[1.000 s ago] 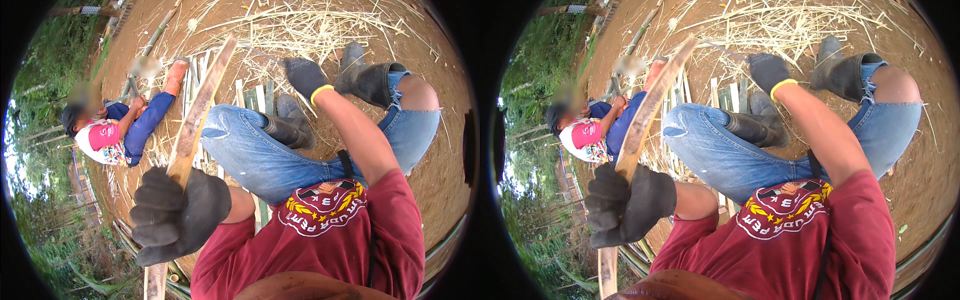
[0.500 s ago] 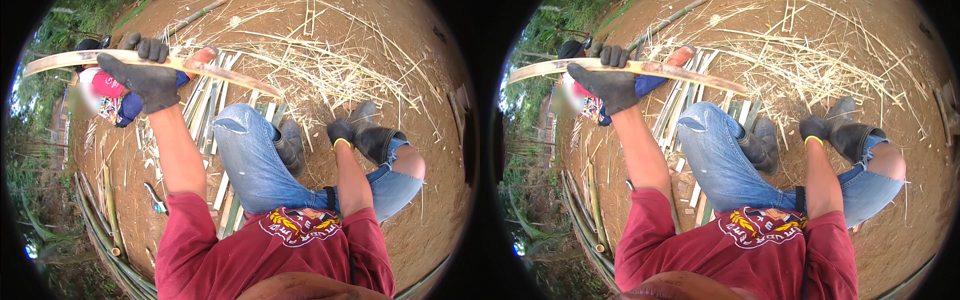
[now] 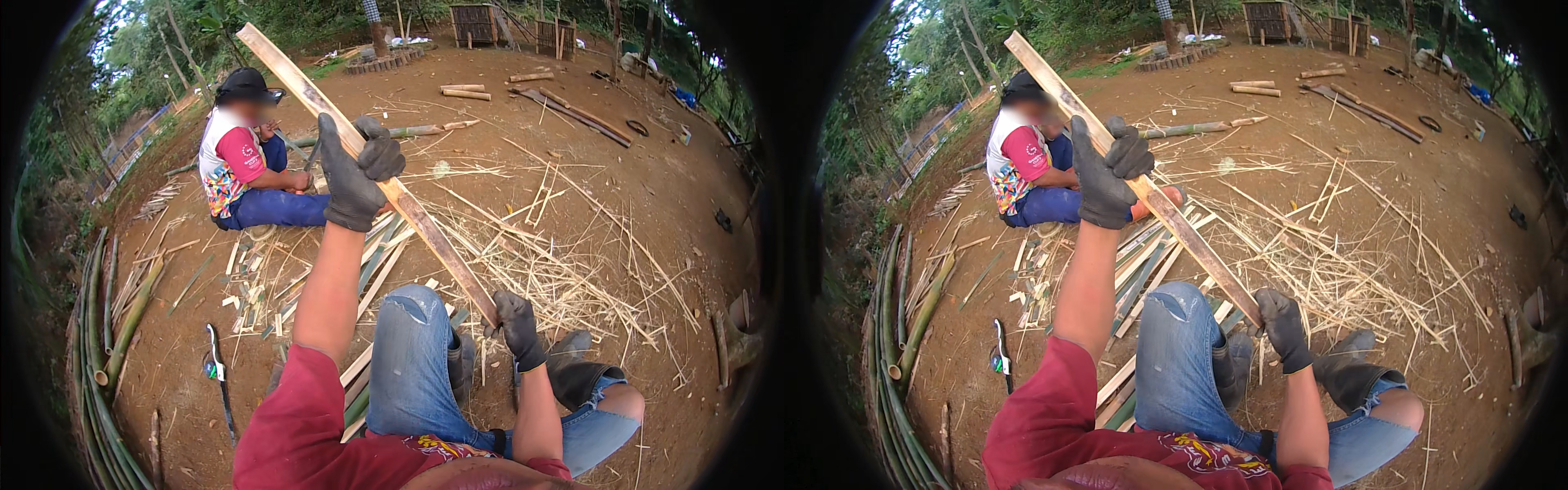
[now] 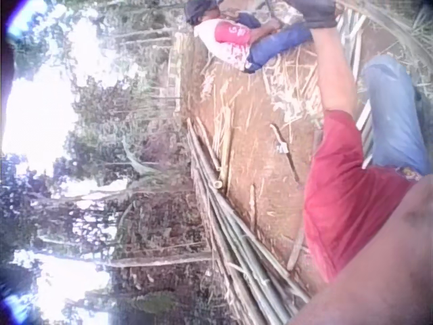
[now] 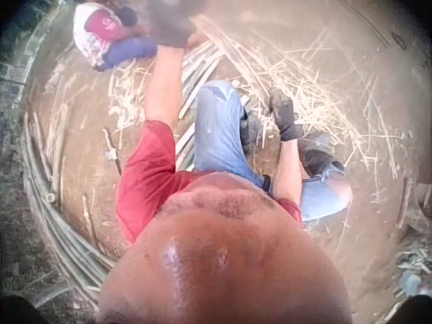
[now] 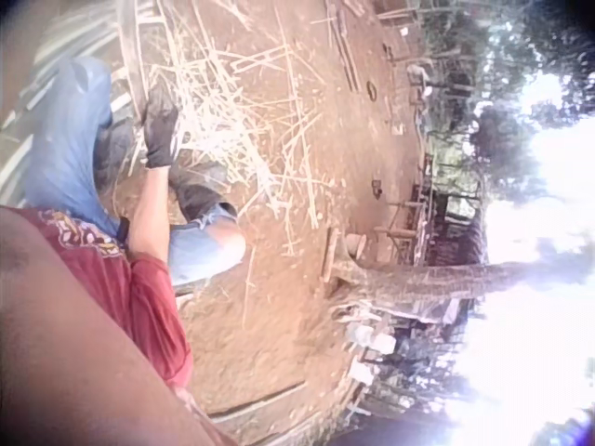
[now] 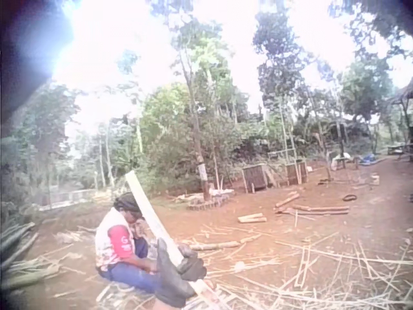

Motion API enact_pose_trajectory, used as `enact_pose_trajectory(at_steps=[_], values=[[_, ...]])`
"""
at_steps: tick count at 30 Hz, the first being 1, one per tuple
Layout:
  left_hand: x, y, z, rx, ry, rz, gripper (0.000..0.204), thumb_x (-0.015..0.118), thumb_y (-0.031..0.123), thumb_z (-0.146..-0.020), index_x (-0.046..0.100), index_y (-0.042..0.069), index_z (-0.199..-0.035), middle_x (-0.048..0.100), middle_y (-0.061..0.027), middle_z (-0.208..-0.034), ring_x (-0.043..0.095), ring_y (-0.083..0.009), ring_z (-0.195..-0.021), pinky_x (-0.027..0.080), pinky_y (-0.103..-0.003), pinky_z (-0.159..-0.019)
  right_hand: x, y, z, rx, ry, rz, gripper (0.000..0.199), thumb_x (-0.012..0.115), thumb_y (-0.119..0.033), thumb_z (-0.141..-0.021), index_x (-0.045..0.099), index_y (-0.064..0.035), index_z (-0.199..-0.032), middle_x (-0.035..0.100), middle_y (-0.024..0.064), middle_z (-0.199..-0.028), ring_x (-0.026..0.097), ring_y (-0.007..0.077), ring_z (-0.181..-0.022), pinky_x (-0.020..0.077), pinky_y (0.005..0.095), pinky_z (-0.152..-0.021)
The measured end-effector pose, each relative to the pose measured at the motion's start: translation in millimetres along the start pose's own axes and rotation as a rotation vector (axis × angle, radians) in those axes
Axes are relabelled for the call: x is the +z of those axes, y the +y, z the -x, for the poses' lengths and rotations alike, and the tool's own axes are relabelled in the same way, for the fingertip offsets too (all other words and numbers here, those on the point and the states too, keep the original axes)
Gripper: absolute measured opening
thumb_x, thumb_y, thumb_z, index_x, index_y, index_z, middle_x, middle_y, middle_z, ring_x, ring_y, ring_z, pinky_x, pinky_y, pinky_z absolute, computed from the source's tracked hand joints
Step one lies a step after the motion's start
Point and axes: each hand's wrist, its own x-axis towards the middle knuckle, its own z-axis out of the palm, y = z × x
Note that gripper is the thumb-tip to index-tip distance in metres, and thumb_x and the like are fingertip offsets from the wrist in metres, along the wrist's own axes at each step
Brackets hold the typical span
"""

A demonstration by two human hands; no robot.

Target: The person sits on the ground and uses a large knife to split bamboo stalks into thin strips. They repeatedly hold the bamboo, strike it with the knife, and peel away layers to create uniform strips, which are placed on the ground.

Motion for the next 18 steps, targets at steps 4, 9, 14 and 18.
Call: enact_pose_trajectory(at_steps=[4, 9, 14, 18], values=[[5, -13, -7, 0.076, 0.106, -0.148, 0.073, 0.039, 0.073, -0.093, 0.062, 0.004, -0.086, 0.034, 0.0032, -0.054, 0.03, -0.0087, -0.044, 0.026, -0.025, -0.039, 16, 21, -5, -0.031, 0.41, 0.612, 0.051, 0.053, -0.044, -0.099, 0.062, -0.0045, -0.069, 0.059, 0.0144, -0.056, 0.062, 0.0273, -0.052, 0.0478, 0.0396, -0.053], [-22, -27, -20, 0.189, 0.395, -0.451, 0.057, 0.05, 0.06, -0.096, 0.062, 0.005, -0.09, 0.038, 0.0051, -0.057, 0.033, -0.0063, -0.047, 0.026, -0.023, -0.042, 18, 45, 1, -0.044, 0.549, 1.125, 0.046, 0.054, -0.044, -0.095, 0.066, -0.0062, -0.072, 0.064, 0.0204, -0.067, 0.064, 0.0411, -0.066, 0.0493, 0.05, -0.063], [-44, -29, -34, 0.321, 0.497, -1.128, 0.038, 0.06, 0.044, -0.098, 0.064, 0.006, -0.095, 0.049, 0.0042, -0.067, 0.045, -0.0061, -0.06, 0.034, -0.024, -0.053, -28, 106, 14, 0.166, 0.536, 1.098, 0.043, 0.057, -0.044, -0.092, 0.068, -0.0057, -0.077, 0.068, 0.0196, -0.077, 0.066, 0.0394, -0.077, 0.0507, 0.0498, -0.072], [-76, -30, -26, 0.263, 0.525, -1.295, 0.032, 0.062, 0.038, -0.097, 0.064, 0.006, -0.096, 0.051, 0.0035, -0.066, 0.047, -0.0073, -0.061, 0.036, -0.027, -0.054, -35, 125, 12, 0.31, 0.422, 0.877, 0.044, 0.06, -0.042, -0.09, 0.069, 0.0001, -0.082, 0.068, 0.0194, -0.073, 0.067, 0.0351, -0.064, 0.0534, 0.0451, -0.067]])
